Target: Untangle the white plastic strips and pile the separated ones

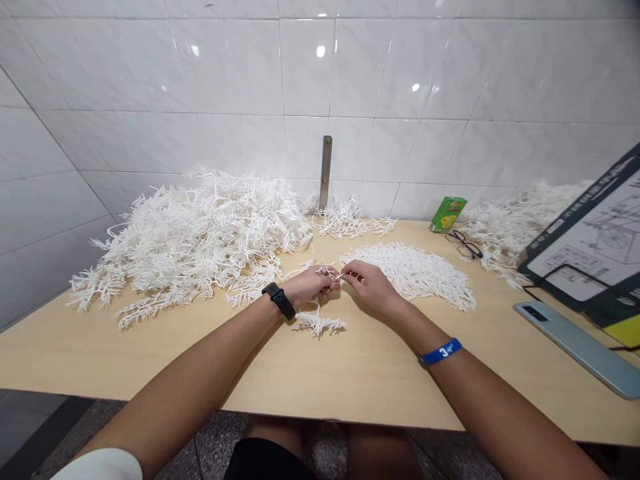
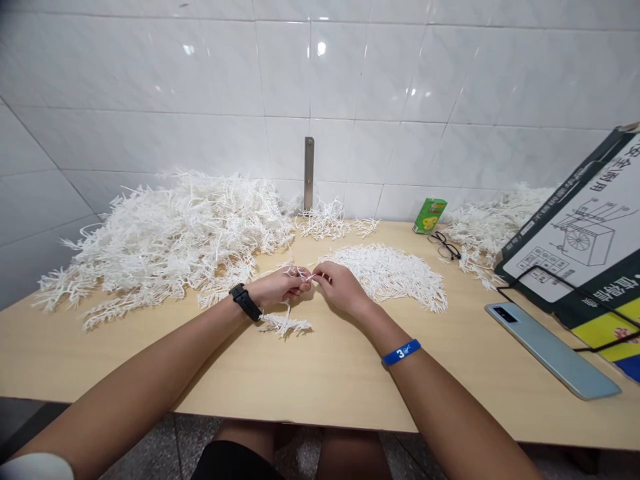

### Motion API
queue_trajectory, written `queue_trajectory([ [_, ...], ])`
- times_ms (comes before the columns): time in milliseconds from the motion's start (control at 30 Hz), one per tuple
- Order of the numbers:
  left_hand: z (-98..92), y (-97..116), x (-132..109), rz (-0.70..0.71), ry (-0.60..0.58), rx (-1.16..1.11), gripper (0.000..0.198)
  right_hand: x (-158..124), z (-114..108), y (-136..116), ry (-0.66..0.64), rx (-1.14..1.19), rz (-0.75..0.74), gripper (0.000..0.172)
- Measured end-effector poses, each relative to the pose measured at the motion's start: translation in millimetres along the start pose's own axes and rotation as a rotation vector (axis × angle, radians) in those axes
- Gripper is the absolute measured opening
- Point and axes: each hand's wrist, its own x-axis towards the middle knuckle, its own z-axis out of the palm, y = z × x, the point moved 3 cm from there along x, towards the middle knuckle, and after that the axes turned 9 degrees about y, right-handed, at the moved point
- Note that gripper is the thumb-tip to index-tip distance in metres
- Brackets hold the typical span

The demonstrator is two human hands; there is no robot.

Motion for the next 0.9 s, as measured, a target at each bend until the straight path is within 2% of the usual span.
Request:
queue_trajectory([
  [100, 1.9, 3.0, -1.9, 0.012, 0.002, 0.107, 0.014, -0.2, -0.8, 1.5, -0.014, -0.015, -0.002, 0.016],
  [233, 3.2, 3.6, -1.5, 0.043, 0.104, 0.204, 0.019, 0.5, -4.6, 2.1, 0.004, -0.012, 0.005, 0.015],
  [400, 7.4, 1.2, -2.2, 0.024, 0.130, 0.225, 0.021, 0.8, -6.4, 3.8, 0.028, -0.018, 0.021, 0.017],
  [567, 9.3, 0.0, -3.8, 0.004, 0.195, 0.216, 0.014, 0.5, -5.7, 5.0, 0.037, -0.008, 0.038, 0.018],
  [767, 10.7, -0.6, -3.5, 0.033, 0.199, 0.185, 0.014, 0.9, -8.5, 5.9, 0.126, 0.018, 0.116, 0.019],
  [900, 4.1, 2.2, -0.4, 0.086, 0.208, 0.015, 0.020, 1.9, -11.8, 15.7, 0.261, 0.016, 0.198, 0.024],
])
